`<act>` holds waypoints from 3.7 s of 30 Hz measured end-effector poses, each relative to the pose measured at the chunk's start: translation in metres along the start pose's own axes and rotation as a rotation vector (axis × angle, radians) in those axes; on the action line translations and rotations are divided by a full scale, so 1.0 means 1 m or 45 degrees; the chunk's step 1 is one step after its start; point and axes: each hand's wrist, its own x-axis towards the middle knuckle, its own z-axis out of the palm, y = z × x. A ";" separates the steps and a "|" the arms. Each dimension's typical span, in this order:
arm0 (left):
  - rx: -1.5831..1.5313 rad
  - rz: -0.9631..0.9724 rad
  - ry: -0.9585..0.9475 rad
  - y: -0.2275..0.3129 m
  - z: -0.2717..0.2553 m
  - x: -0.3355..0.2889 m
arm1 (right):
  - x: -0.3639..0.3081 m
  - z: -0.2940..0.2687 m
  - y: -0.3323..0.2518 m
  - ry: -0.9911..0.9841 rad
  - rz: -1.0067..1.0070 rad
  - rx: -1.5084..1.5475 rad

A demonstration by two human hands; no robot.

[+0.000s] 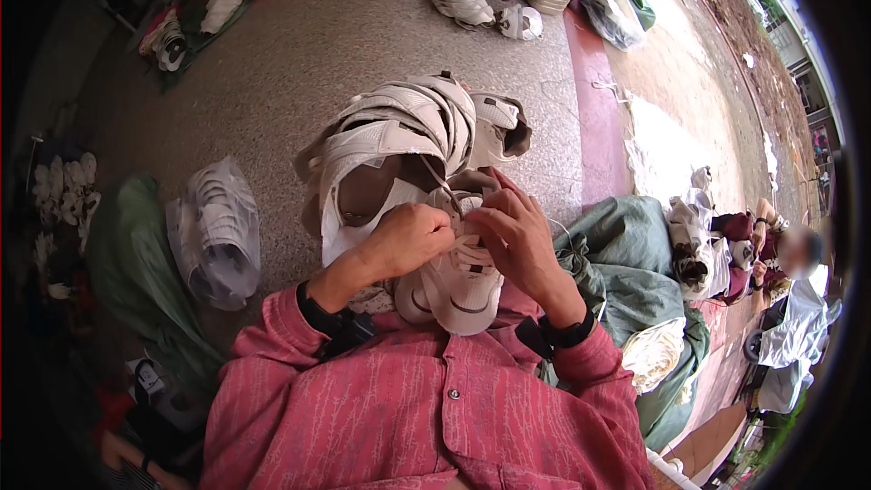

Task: The recorder is lacing and organizing shoe uppers while sitting on the floor in a production area.

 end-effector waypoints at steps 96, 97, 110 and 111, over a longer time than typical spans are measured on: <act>1.096 0.812 -0.088 0.047 0.002 0.056 | -0.031 -0.018 0.087 -0.376 0.270 1.067; 1.148 0.729 -0.043 0.048 -0.011 0.055 | -0.031 -0.019 0.087 -0.402 0.230 1.042; 0.828 0.761 0.439 0.077 -0.084 0.030 | -0.057 -0.020 0.060 -0.066 0.819 1.473; 0.694 0.839 0.298 0.065 -0.066 0.028 | -0.063 -0.020 0.057 0.000 0.907 1.429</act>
